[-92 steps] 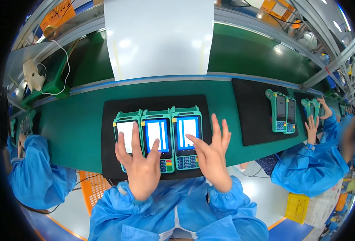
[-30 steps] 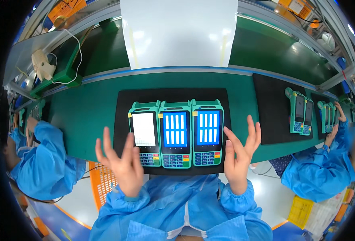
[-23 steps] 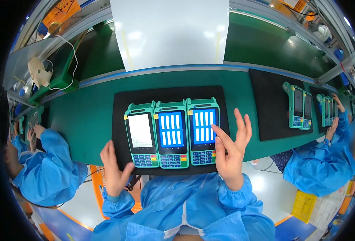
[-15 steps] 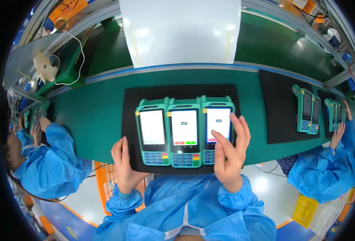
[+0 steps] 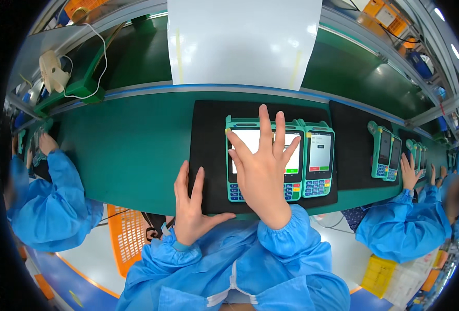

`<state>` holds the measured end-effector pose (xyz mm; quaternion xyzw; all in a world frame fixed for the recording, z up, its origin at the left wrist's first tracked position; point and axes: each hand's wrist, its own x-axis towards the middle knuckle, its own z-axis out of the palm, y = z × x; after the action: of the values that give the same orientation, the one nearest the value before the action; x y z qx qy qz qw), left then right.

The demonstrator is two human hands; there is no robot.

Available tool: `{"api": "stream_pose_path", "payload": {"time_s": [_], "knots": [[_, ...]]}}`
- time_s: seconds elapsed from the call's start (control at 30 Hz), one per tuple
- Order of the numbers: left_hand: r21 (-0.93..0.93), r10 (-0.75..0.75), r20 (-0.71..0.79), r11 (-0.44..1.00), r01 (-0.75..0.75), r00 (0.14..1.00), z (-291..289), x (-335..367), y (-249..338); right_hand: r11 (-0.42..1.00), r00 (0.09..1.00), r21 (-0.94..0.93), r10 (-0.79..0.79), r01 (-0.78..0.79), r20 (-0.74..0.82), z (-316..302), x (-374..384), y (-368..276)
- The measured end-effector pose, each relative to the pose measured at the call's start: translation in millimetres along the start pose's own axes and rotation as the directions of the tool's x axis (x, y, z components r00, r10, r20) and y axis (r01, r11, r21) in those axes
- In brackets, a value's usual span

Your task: The person tests and configures several handheld electronic devices by hand on a factory assembly line.

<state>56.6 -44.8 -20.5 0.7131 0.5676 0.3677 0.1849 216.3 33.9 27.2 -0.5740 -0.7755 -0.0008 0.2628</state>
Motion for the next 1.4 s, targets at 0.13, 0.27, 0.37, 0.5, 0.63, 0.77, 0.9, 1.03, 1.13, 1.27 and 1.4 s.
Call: {"api": "stream_pose_path", "payload": {"time_s": [0.13, 0.27, 0.37, 0.5, 0.63, 0.77, 0.9, 1.03, 1.13, 1.27, 1.4], "knots": [[0.03, 0.016, -0.014, 0.999, -0.015, 1.0, 1, -3, -2, 0.99, 0.994, -0.098, 0.103, -0.105, -0.023, -1, 0, 6], [-0.014, -0.017, -0.007, 1.0, 0.017, 1.0, 3, -5, -3, 0.98, 0.986, -0.112, 0.162, -0.164, -0.023, -8, -9, 23], [-0.001, -0.021, -0.008, 1.0, 0.021, 1.0, 3, -5, -3, 0.982, 0.987, -0.095, 0.163, -0.161, 0.01, -10, -22, 26], [0.02, -0.011, -0.002, 1.0, 0.011, 1.0, 3, -6, -4, 0.981, 0.981, -0.088, 0.181, -0.174, 0.077, -20, -53, 20], [0.017, -0.018, 0.001, 1.0, 0.018, 1.0, 2, -6, -3, 0.976, 0.969, -0.042, 0.215, -0.212, 0.118, -28, -76, 15], [0.033, -0.005, 0.004, 0.999, 0.005, 1.0, 1, -5, -3, 0.979, 0.974, -0.016, 0.203, -0.202, 0.103, -26, -77, 17], [0.044, 0.01, 0.002, 0.999, -0.01, 1.0, 1, -5, -2, 0.99, 0.984, -0.042, 0.14, -0.136, 0.106, -16, -71, 9], [0.029, 0.011, -0.016, 1.0, -0.011, 1.0, 2, -5, -2, 0.999, 0.993, -0.035, 0.04, -0.037, 0.11, -7, -64, -3], [0.021, 0.018, -0.02, 1.0, -0.017, 1.0, 2, -5, -2, 0.998, 0.993, -0.028, 0.056, -0.053, 0.104, -6, -55, -6], [0.017, 0.016, -0.022, 1.0, -0.016, 1.0, 2, -5, -3, 0.997, 0.996, -0.058, 0.059, -0.055, 0.072, 0, -29, -2], [0.029, 0.016, -0.009, 0.999, -0.016, 1.0, 2, -6, -4, 0.995, 1.0, -0.1, 0.006, -0.009, -0.026, 7, -4, 3]]}}
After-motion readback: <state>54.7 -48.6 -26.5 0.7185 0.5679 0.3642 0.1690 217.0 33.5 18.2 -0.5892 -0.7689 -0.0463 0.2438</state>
